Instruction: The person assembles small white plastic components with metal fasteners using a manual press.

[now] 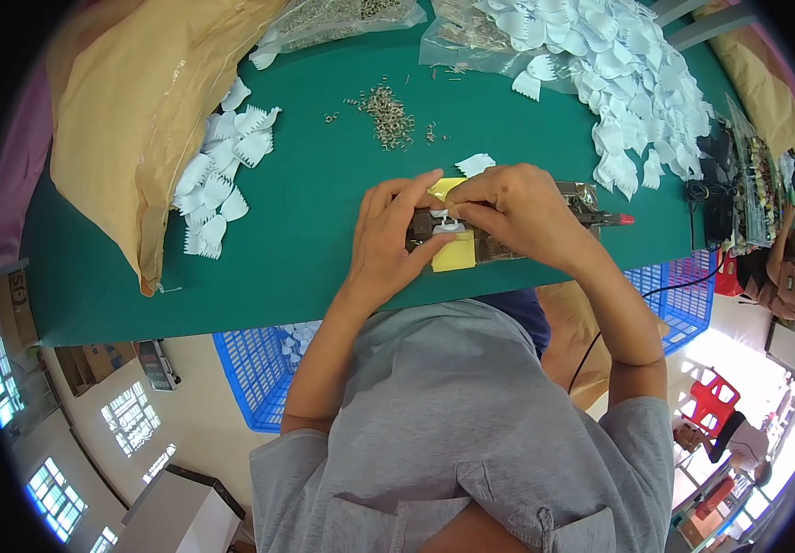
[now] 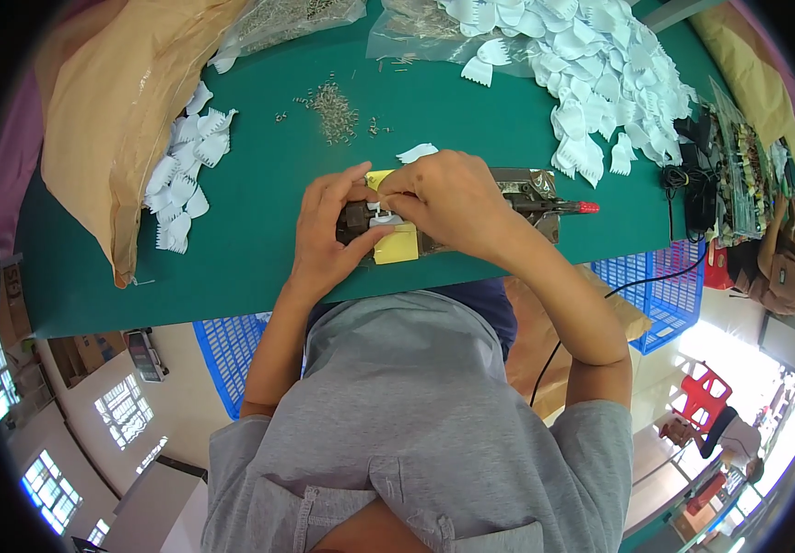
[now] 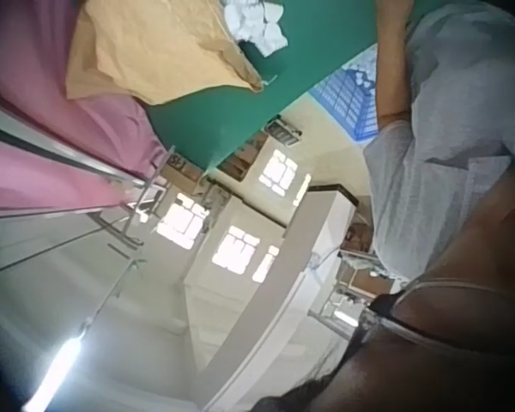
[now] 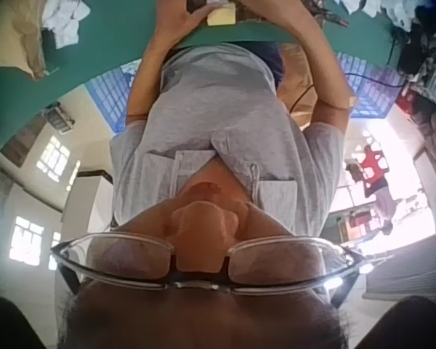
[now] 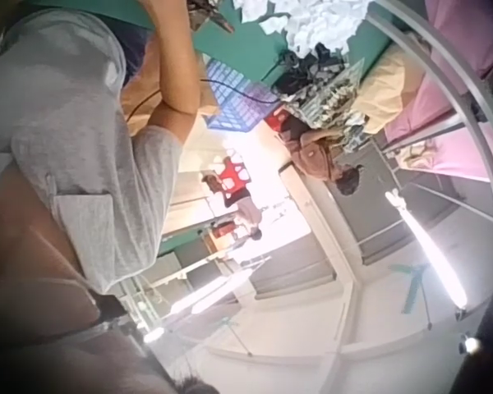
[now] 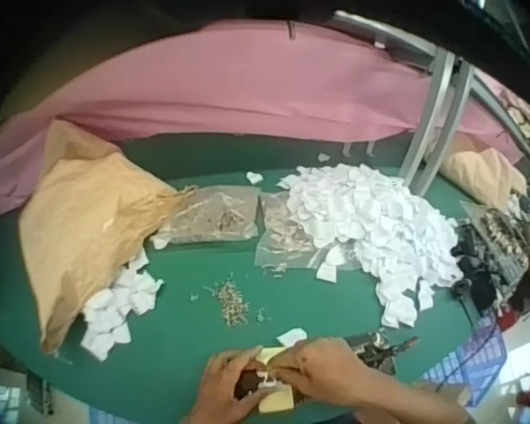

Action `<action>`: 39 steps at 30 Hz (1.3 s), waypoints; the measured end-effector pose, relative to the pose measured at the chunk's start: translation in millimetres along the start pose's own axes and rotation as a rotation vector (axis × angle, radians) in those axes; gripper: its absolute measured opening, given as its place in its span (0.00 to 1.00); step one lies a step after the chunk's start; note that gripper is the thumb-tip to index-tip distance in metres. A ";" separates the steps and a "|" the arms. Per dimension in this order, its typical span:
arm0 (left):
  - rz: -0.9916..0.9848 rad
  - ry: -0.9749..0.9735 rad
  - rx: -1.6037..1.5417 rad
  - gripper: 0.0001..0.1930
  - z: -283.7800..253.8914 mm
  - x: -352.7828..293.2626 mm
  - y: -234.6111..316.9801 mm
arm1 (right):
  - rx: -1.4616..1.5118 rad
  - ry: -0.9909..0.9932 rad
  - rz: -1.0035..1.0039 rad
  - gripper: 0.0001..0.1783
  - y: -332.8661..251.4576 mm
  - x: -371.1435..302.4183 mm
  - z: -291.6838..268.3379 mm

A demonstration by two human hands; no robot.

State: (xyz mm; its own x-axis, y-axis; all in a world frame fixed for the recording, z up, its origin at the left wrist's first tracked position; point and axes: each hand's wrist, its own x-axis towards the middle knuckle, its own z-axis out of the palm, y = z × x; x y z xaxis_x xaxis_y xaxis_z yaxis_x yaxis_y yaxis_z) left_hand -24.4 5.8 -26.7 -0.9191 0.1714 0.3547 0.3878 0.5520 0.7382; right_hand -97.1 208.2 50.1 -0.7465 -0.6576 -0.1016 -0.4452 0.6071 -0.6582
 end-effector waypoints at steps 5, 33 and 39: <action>0.006 0.028 -0.049 0.38 2.8 -3.2 -2.6 | 0.150 -0.001 0.058 0.06 7.8 4.3 -5.4; -0.072 -0.013 -0.169 0.40 3.0 -5.0 -3.5 | 0.354 0.170 0.041 0.12 20.3 8.0 -8.5; -0.065 0.022 -0.151 0.40 2.6 -3.4 -2.8 | 0.709 0.115 0.230 0.07 -6.3 -17.3 6.0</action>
State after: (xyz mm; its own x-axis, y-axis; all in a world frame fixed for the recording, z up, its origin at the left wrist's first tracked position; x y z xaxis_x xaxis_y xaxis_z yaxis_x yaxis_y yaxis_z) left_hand -22.5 5.8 -31.5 -0.9414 0.1206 0.3148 0.3353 0.4325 0.8370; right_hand -78.4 213.1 51.5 -0.8465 -0.4744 -0.2417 0.1240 0.2657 -0.9560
